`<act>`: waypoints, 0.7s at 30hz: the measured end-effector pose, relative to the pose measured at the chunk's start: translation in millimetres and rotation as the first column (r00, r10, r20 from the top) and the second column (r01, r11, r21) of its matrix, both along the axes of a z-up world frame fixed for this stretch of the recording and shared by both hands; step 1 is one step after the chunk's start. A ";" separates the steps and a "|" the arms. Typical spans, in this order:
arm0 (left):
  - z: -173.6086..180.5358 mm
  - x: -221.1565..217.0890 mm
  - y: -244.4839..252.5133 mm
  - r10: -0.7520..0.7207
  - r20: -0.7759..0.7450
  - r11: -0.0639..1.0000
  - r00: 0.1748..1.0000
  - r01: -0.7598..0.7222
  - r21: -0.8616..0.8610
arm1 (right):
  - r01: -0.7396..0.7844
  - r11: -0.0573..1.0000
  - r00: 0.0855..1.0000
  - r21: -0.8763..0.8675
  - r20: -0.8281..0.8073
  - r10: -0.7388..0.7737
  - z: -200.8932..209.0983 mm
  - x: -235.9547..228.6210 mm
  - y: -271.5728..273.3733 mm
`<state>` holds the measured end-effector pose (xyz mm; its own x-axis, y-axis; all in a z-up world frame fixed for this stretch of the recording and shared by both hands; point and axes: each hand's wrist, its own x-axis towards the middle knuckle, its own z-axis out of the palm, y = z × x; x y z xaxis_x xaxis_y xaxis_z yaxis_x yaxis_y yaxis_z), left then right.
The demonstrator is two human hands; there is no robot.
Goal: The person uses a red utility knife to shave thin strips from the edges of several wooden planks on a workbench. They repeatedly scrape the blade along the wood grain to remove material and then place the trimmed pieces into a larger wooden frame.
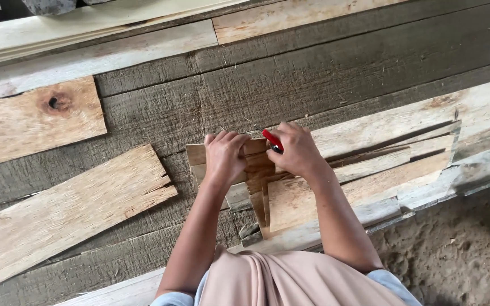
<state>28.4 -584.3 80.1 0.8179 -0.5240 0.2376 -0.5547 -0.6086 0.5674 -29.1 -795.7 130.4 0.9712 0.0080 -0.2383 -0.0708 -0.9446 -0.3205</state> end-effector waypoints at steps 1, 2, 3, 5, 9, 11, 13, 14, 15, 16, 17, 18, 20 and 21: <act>-11.4 2.4 -1.2 0.003 -0.004 1.000 1.000 -0.003 0.002 | -0.003 1.000 1.000 0.002 -0.004 0.003 -1.1 1.8 2.4; -22.8 4.5 -1.4 0.004 0.015 1.000 1.000 -0.004 0.019 | 0.015 1.000 1.000 -0.018 0.023 -0.014 -2.2 3.5 5.7; -33.3 8.8 -0.3 0.009 0.037 0.999 0.999 -0.011 0.037 | 0.027 0.999 0.998 -0.037 0.056 -0.025 -2.7 8.0 10.0; -43.8 2.1 -0.2 0.030 -0.007 0.995 1.000 -0.030 0.095 | 0.049 0.998 0.998 -0.043 -0.026 -0.051 -26.5 16.3 7.4; -60.5 -24.6 14.2 0.036 -0.240 0.995 0.970 -0.011 0.104 | 0.064 0.993 0.988 -0.098 -0.133 -0.077 -65.6 31.8 6.3; -76.2 -39.6 38.9 0.114 -0.161 0.987 0.980 -0.130 -0.094 | 0.019 0.995 0.993 -0.100 -0.110 -0.030 -80.2 36.2 6.2; -83.2 -58.2 60.2 0.199 -0.091 0.929 0.976 -0.217 -0.300 | -0.020 0.994 0.996 -0.110 -0.088 0.010 -95.4 35.1 9.6; -82.1 -68.7 69.2 0.408 -0.047 0.873 0.912 -0.404 -0.274 | -0.013 0.994 0.998 -0.112 -0.070 0.005 -103.3 32.2 12.9; -80.1 -76.0 76.6 0.596 0.004 0.776 0.803 -0.575 -0.260 | -0.005 0.993 0.999 -0.114 -0.048 0.000 -110.0 32.8 14.7; -67.6 -77.0 77.0 0.611 0.006 0.764 0.791 -0.588 -0.266 | -0.023 0.993 0.999 -0.118 -0.043 0.018 -113.4 37.0 14.8; -55.9 -83.4 78.0 0.608 -0.154 0.743 0.779 -0.626 -0.236 | -0.001 0.988 0.998 -0.152 -0.070 -0.009 -118.8 33.3 14.9; -44.2 -89.4 77.8 0.591 -0.309 0.725 0.745 -0.659 -0.201 | 0.020 0.982 0.995 -0.185 -0.095 -0.038 -124.1 29.7 13.8; -46.6 -82.9 79.8 0.587 -0.471 0.702 0.658 -0.704 -0.110 | 0.013 0.982 0.995 -0.191 -0.099 -0.033 -126.1 26.3 12.1; -48.2 -82.0 78.9 0.573 -0.620 0.685 0.536 -0.729 0.002 | 0.005 0.981 0.993 -0.194 -0.116 -0.028 -127.4 22.0 9.1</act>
<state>-53.6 -505.5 31.9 0.9217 0.2168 -0.3217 0.3875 -0.4782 0.7881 -7.1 -786.6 3.0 0.9357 -0.0649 -0.3467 -0.1131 -0.9862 -0.1209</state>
